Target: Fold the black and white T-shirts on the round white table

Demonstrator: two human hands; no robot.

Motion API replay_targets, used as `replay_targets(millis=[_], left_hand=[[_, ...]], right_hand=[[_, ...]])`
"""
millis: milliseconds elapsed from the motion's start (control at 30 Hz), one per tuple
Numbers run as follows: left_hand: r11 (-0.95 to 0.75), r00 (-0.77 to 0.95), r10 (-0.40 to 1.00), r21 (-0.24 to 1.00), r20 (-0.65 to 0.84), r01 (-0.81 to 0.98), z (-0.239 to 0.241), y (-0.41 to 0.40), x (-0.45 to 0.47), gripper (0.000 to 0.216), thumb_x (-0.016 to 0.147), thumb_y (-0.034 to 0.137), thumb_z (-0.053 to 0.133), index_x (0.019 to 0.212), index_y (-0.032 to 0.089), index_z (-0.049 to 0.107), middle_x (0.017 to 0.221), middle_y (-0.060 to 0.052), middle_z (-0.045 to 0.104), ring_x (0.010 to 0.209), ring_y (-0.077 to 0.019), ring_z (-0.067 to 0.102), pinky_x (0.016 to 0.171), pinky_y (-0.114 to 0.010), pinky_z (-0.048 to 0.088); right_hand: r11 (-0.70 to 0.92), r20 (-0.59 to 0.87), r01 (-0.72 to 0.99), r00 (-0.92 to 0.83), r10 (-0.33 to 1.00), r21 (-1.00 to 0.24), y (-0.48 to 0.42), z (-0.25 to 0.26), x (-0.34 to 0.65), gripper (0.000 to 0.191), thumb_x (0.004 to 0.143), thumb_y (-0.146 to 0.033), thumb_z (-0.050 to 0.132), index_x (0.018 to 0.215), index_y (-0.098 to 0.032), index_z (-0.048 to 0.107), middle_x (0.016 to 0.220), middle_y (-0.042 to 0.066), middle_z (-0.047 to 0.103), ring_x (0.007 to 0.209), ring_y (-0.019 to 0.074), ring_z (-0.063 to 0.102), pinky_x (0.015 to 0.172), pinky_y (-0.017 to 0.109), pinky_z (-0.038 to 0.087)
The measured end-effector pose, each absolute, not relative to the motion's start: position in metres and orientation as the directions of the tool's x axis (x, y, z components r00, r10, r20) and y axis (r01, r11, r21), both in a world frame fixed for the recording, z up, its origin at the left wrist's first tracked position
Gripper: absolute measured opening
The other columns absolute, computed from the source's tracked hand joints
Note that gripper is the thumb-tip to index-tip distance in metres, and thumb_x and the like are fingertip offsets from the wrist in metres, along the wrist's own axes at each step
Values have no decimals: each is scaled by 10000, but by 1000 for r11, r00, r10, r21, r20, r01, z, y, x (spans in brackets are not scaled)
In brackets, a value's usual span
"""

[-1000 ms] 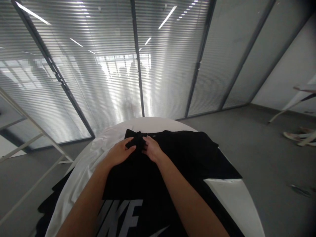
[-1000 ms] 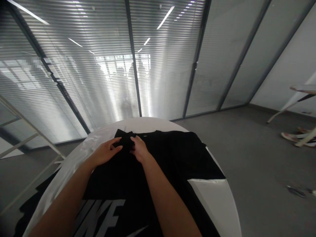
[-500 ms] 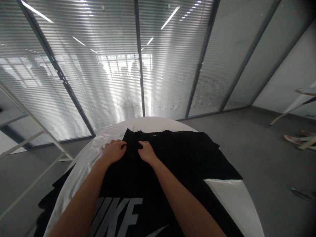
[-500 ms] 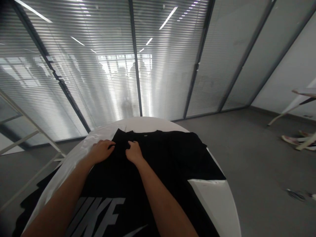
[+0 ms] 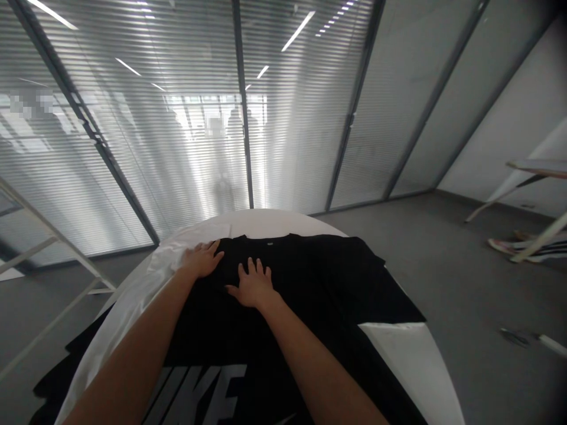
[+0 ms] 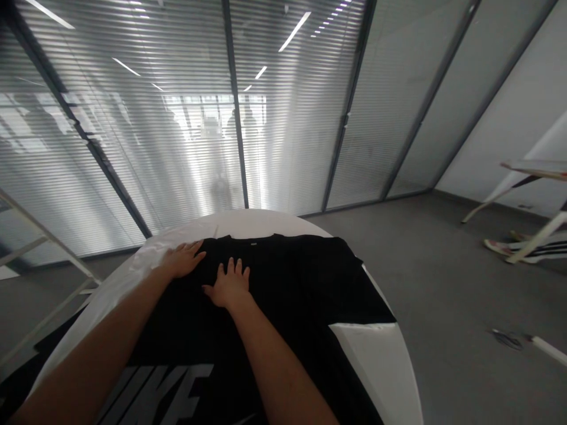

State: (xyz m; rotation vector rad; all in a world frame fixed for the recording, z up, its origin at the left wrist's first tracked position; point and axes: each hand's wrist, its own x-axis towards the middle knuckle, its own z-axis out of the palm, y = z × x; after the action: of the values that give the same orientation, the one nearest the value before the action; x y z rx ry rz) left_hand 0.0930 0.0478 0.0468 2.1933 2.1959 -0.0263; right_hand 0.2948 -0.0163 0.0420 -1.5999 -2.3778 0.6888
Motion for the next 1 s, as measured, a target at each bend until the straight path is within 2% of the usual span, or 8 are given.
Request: replay_targets(millis=[133, 333, 433, 600, 700, 833, 933, 1000], left_hand=[[49, -48, 998, -51, 36, 997, 53, 41, 100, 640, 939, 544, 289, 1507, 252, 338, 1540, -142, 359, 1403, -407, 286, 1043, -715, 199], [-80, 99, 971, -95, 217, 992, 65, 4, 122, 559, 933, 371, 378, 1456, 179, 428, 1540, -135, 362, 1407, -312, 318, 1114, -517, 268], [-194, 205, 964, -82, 169, 978, 52, -17, 126, 585, 943, 418, 382, 1484, 195, 394, 1558, -112, 335, 1448, -297, 252, 1147, -487, 223], [-223, 232, 968, -93, 94, 970, 34, -36, 126, 557, 958, 436, 361, 1484, 256, 400, 1543, -99, 364, 1454, -298, 244, 1157, -508, 181], [-203, 213, 970, -87, 116, 975, 35, -37, 127, 551, 954, 438, 369, 1473, 260, 421, 1539, -99, 370, 1451, -302, 252, 1156, -511, 183], [-186, 194, 972, -71, 132, 980, 38, -36, 127, 548, 948, 452, 373, 1457, 264, 449, 1526, -97, 394, 1444, -301, 271, 1155, -506, 194], [-178, 183, 972, -47, 145, 983, 38, -35, 125, 542, 942, 457, 387, 1447, 276, 463, 1523, -83, 401, 1444, -288, 274, 1162, -493, 192], [-176, 179, 973, -31, 149, 984, 38, -36, 124, 543, 936, 458, 397, 1442, 275, 471, 1521, -81, 405, 1444, -288, 275, 1164, -491, 189]], right_hand=[[313, -107, 819, -410, 906, -481, -12, 49, 299, 861, 768, -639, 605, 1443, -130, 443, 1588, 215, 174, 1449, 447, 97, 1101, 670, 62], [355, -117, 809, -455, 883, -469, -13, 67, 302, 500, 832, -487, 567, 1188, -151, 668, 1343, 222, 544, 1279, 430, 437, 997, 646, 321], [353, -118, 811, -453, 884, -467, -15, 71, 305, 453, 834, -463, 570, 1169, -176, 676, 1318, 208, 568, 1245, 416, 479, 967, 635, 361], [378, -138, 807, -483, 865, -454, -15, 75, 312, 451, 835, -462, 574, 1173, -182, 679, 1308, 204, 588, 1211, 418, 521, 939, 613, 409], [366, -104, 759, -491, 865, -538, -10, 78, 322, 430, 832, -449, 590, 1144, -172, 696, 1244, 181, 641, 1160, 385, 573, 947, 537, 436], [387, 73, 636, -462, 884, -668, -2, 93, 356, 335, 818, -426, 631, 1043, -198, 733, 1112, 105, 714, 1086, 297, 625, 954, 386, 444], [345, 117, 681, -358, 926, -646, 2, 112, 408, 304, 825, -408, 631, 1025, -205, 737, 1019, 91, 736, 998, 281, 656, 914, 367, 451], [295, 103, 773, -289, 952, -562, 5, 123, 455, 316, 839, -430, 615, 1029, -209, 737, 1052, 102, 729, 1003, 282, 657, 911, 363, 446]])
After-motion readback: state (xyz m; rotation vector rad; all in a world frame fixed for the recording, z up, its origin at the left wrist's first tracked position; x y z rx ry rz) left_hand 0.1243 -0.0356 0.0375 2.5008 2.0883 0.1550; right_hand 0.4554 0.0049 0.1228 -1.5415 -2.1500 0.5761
